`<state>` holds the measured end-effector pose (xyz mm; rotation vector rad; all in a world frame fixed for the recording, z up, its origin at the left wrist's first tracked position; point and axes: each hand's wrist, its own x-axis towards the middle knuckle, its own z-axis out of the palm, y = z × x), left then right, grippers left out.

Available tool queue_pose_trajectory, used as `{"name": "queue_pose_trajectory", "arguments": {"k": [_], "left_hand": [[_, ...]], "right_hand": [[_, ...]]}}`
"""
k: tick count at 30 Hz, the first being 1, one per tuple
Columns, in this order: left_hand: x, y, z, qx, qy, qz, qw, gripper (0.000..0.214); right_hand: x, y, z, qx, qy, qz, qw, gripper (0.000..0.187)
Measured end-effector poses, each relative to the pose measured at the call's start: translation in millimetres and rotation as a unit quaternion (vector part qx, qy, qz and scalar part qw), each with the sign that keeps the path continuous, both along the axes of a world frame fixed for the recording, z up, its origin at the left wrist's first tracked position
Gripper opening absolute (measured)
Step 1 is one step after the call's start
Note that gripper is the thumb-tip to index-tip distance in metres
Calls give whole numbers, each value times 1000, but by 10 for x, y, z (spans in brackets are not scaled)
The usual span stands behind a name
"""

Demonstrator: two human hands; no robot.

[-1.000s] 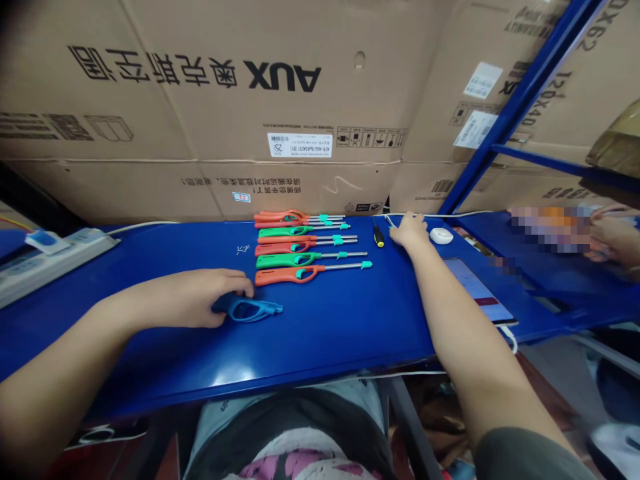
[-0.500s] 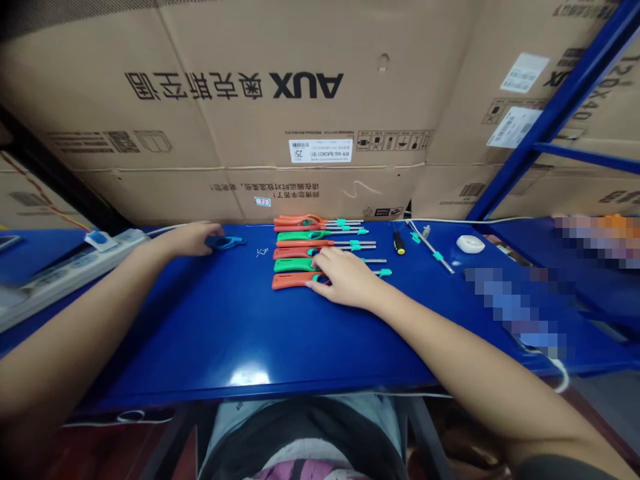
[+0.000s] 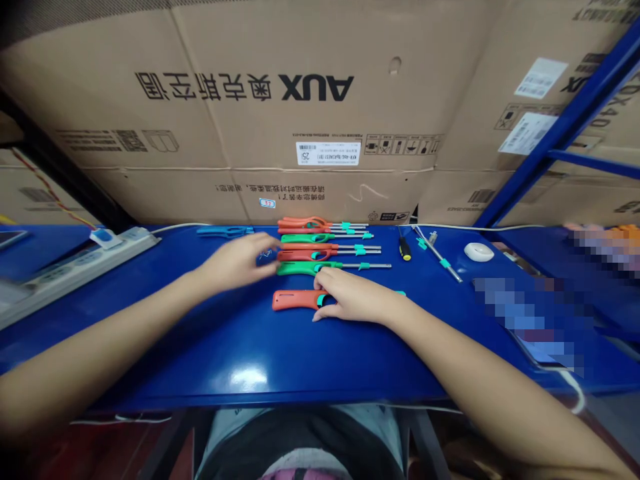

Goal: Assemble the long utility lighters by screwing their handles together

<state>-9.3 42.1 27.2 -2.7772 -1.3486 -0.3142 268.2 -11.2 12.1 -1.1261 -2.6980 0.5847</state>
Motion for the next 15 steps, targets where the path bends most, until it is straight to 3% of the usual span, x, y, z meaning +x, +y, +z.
{"name": "queue_pose_trajectory", "arguments": {"k": [3,5,10,15], "left_hand": [[286,-474,-72,-97,-20,-108,989,41],[374,-644,-148,-81,-5,-122,989,29],[361,-611,-354,-30,-30,-148,988,20],[316,-530,-414,-25,-82,-127,988,21]], "right_hand": [[-36,-48,17,25,-5,11,1000,41],[-62,-79,31,42,-9,8,999,43],[-98,-91,32,40,-36,-70,996,46],[-99,-39,-65,105,-23,-106,988,49]]}}
